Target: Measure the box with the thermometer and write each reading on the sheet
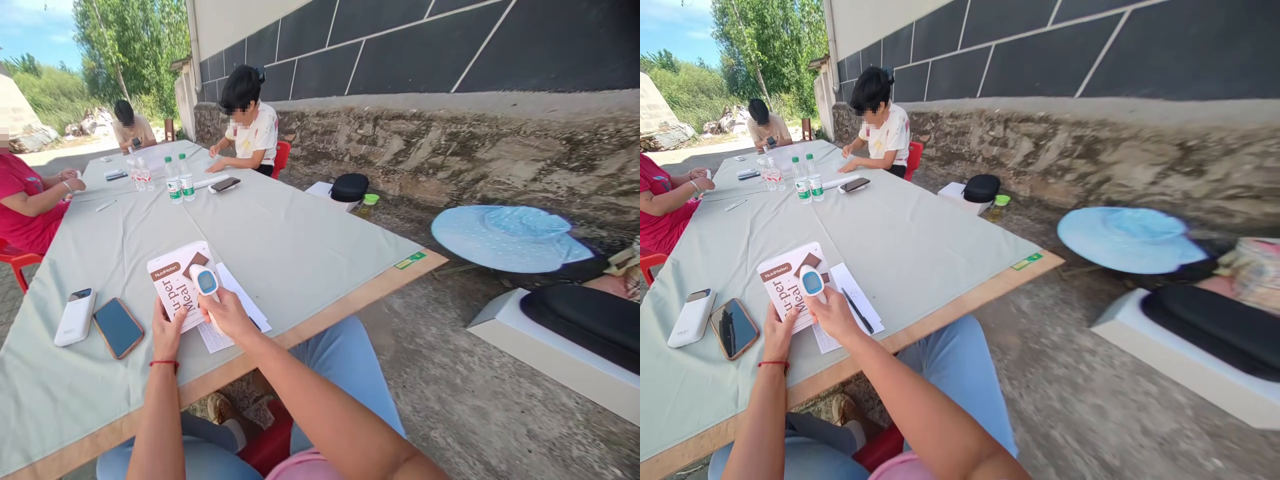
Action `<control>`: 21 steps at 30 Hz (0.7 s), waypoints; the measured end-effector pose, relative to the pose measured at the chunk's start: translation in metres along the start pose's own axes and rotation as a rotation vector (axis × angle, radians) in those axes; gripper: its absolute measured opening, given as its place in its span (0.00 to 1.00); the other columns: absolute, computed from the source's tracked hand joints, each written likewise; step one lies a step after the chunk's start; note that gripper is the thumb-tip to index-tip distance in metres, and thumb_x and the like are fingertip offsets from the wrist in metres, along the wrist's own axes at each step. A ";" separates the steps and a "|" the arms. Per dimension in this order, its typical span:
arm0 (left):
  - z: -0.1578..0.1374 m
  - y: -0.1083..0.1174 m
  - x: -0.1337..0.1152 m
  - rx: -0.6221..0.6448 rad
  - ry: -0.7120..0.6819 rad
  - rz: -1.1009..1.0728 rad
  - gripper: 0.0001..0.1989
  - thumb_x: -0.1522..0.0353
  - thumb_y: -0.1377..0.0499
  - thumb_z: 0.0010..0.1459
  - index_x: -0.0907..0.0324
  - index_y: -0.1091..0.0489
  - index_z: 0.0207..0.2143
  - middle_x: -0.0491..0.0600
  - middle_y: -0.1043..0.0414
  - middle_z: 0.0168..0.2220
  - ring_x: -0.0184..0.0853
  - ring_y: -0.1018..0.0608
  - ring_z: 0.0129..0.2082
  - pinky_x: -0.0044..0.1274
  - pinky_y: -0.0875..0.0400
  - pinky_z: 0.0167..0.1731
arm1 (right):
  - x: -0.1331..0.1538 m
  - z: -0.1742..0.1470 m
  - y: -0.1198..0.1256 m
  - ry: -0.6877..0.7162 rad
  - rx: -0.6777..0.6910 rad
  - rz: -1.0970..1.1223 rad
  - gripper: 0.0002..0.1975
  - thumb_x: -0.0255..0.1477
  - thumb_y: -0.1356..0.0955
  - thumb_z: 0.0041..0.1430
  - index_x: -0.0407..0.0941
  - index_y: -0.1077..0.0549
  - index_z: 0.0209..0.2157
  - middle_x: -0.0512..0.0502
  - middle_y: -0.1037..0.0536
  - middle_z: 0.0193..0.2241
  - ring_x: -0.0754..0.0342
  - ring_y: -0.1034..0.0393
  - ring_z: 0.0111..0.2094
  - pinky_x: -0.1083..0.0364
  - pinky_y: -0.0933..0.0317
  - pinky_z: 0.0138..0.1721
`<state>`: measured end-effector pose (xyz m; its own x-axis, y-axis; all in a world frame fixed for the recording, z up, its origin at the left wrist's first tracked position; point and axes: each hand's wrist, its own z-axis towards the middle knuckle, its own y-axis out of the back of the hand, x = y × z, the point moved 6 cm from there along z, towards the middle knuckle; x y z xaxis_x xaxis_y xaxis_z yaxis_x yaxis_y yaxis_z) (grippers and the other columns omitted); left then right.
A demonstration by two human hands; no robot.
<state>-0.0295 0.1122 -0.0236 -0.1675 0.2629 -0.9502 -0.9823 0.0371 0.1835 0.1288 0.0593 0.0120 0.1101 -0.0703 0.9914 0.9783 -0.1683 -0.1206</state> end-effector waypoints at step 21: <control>-0.001 0.004 -0.002 -0.058 0.044 0.165 0.34 0.48 0.37 0.48 0.63 0.35 0.48 0.57 0.28 0.47 0.42 0.24 0.44 0.32 0.29 0.43 | 0.004 -0.007 0.003 0.001 0.004 0.003 0.12 0.38 0.36 0.50 0.45 0.36 0.22 0.53 0.34 0.16 0.56 0.39 0.22 0.58 0.44 0.27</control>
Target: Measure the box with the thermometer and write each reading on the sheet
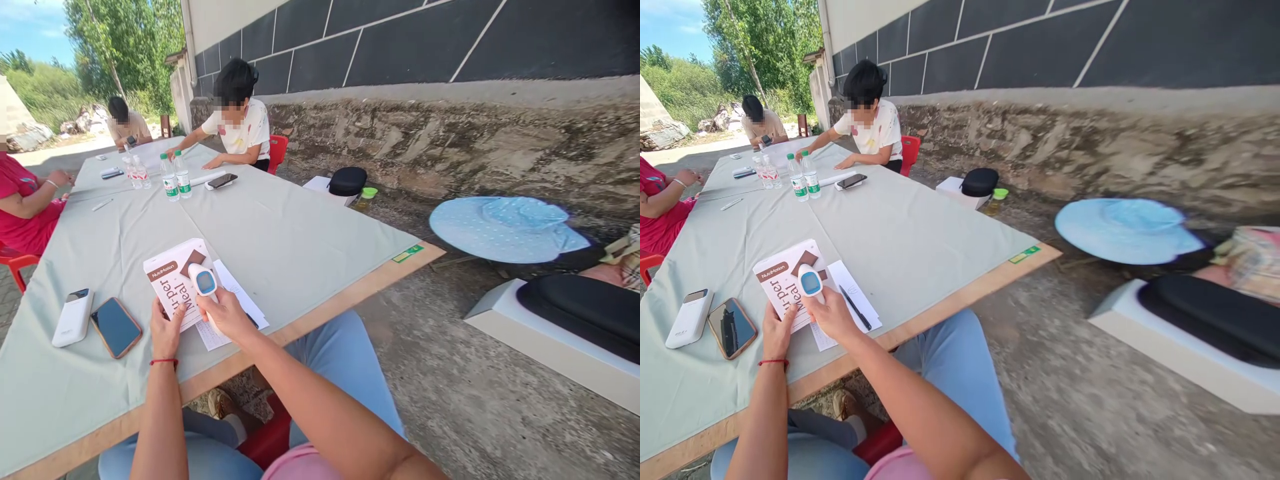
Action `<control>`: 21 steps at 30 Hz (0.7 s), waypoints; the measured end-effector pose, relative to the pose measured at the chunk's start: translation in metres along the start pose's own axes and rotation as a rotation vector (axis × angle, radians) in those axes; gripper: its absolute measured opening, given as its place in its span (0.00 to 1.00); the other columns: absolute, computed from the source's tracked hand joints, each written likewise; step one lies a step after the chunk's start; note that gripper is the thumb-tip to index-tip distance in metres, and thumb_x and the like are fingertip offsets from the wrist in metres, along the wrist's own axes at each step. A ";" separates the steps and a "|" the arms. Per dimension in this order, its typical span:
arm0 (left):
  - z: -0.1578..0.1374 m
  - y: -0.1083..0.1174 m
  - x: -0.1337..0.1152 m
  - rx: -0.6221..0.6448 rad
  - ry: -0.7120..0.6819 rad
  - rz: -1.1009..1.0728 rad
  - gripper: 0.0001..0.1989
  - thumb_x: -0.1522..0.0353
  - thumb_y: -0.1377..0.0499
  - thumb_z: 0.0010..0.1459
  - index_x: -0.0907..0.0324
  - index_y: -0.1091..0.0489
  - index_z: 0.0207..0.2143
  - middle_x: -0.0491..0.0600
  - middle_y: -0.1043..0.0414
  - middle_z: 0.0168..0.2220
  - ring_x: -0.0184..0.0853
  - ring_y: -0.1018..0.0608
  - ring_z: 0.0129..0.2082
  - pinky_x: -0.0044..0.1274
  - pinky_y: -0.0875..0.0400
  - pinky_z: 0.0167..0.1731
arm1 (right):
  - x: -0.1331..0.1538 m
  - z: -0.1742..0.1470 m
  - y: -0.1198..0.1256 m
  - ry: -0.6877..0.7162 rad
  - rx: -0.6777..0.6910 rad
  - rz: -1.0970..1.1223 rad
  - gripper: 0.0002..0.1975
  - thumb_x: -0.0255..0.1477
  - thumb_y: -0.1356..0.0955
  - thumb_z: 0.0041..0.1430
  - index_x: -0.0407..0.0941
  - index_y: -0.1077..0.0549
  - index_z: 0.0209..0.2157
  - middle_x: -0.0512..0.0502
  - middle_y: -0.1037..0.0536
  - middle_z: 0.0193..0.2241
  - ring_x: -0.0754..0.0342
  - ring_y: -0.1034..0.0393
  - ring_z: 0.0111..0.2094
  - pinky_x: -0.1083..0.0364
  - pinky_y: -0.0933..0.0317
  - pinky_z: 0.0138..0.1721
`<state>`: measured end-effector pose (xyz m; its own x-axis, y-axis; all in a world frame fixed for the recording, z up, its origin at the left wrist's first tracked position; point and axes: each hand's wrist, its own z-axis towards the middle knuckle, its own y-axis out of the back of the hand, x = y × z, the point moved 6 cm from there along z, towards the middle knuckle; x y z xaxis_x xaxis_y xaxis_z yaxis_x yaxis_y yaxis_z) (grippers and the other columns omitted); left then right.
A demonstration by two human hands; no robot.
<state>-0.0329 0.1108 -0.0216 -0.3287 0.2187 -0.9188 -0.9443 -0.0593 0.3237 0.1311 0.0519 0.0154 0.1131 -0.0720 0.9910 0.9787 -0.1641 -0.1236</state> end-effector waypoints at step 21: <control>0.006 0.038 0.019 -0.550 -0.048 0.013 0.39 0.58 0.34 0.45 0.65 0.45 0.55 0.60 0.38 0.52 0.42 0.31 0.51 0.36 0.30 0.50 | 0.004 -0.052 0.105 0.024 -0.123 -0.077 0.15 0.42 0.35 0.54 0.44 0.33 0.30 0.50 0.30 0.24 0.54 0.37 0.28 0.56 0.44 0.30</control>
<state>-0.0747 0.1190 -0.0257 -0.3518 0.2576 -0.9000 -0.8136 -0.5596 0.1579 0.2254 -0.0171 0.0033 0.0326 -0.0782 0.9964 0.9556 -0.2896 -0.0540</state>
